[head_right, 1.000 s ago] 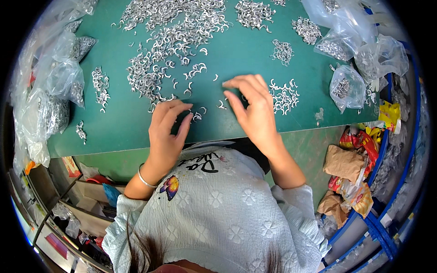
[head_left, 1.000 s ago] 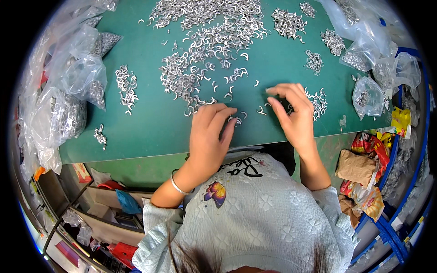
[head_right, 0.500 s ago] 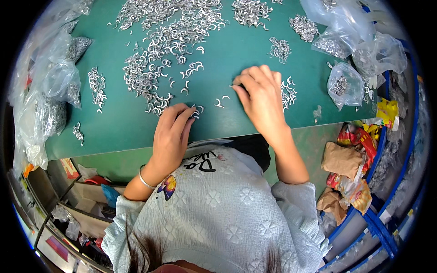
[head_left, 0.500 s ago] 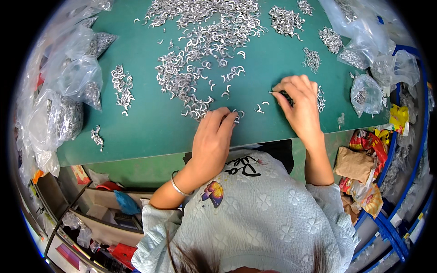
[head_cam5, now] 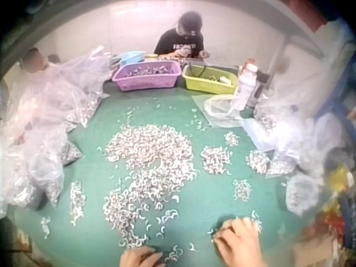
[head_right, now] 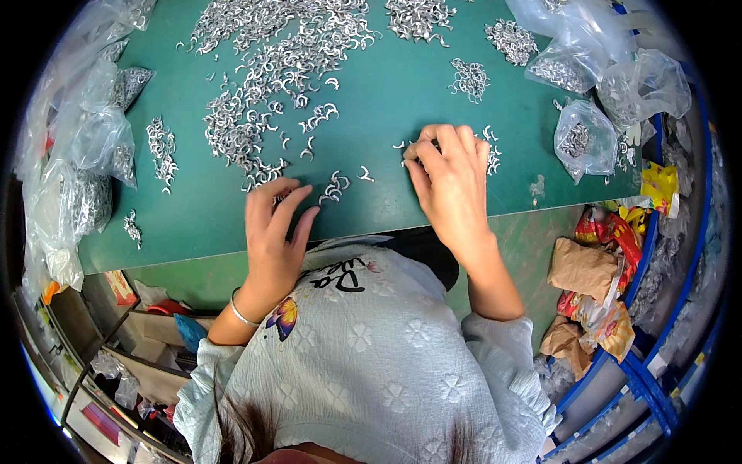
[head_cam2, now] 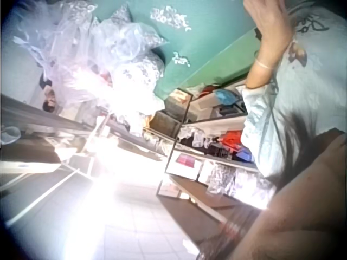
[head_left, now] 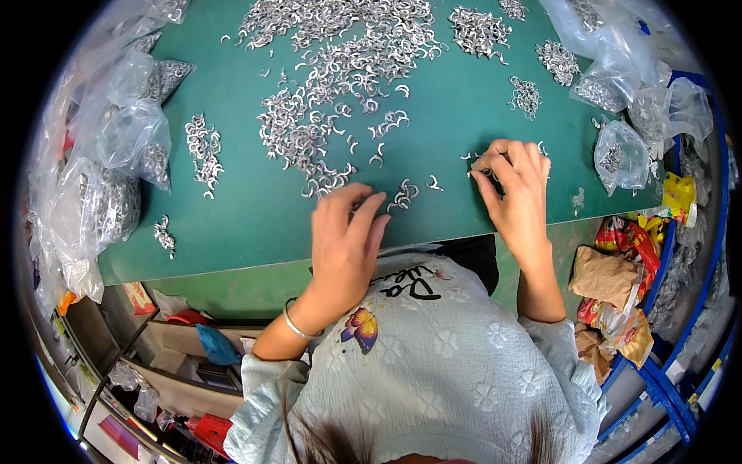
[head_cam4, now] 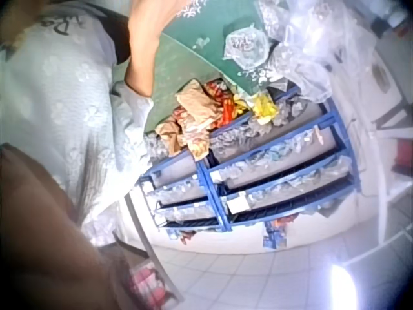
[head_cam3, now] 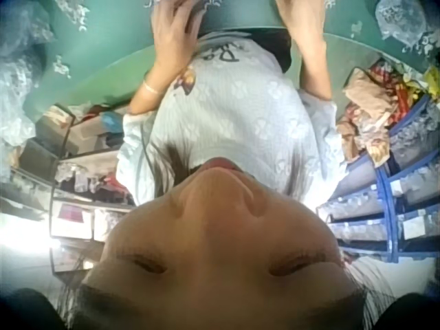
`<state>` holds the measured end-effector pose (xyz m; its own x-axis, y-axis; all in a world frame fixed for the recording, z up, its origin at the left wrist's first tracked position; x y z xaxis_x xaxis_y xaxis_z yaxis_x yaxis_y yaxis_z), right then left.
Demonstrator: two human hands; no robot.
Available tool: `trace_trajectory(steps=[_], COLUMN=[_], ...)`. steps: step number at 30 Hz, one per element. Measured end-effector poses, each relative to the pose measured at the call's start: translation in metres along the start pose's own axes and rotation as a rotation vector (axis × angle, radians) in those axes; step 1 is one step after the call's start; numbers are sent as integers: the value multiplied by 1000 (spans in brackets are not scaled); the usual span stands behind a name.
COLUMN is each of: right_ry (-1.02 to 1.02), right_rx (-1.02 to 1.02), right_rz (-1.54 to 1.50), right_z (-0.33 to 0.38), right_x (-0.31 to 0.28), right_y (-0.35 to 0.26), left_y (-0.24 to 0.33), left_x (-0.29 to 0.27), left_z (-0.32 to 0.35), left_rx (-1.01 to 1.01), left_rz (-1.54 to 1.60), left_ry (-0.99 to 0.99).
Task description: The person is sorting and arranging small crescent-shaped metal clips on a green workbench by hand, moving them into piles.
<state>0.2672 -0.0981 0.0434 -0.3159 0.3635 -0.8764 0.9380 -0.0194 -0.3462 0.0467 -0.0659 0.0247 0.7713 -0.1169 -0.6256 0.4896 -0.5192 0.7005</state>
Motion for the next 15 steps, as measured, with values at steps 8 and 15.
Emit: trace_trajectory(steps=[8,15], right_ry=[-17,-50], right_rx=[-29,-42], right_rz=[-56,-181], right_z=[8,13], right_x=[9,17], right_y=[-5,-24], left_y=[-3,5], left_x=[6,17], left_z=[2,-5], left_rx=[-19,19], left_rz=[-159,-113], left_ry=[0,-31])
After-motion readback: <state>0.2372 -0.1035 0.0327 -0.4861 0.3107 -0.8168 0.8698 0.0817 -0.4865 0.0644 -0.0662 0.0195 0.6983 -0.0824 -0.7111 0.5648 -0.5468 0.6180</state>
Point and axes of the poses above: each hand's wrist, its own z-axis away from the middle knuckle, its own x-axis out of the palm, y = z × x, the point moved 4 cm from there along -z, towards the middle knuckle, and after that the axes turned 9 degrees about y, right-handed, at the moved point
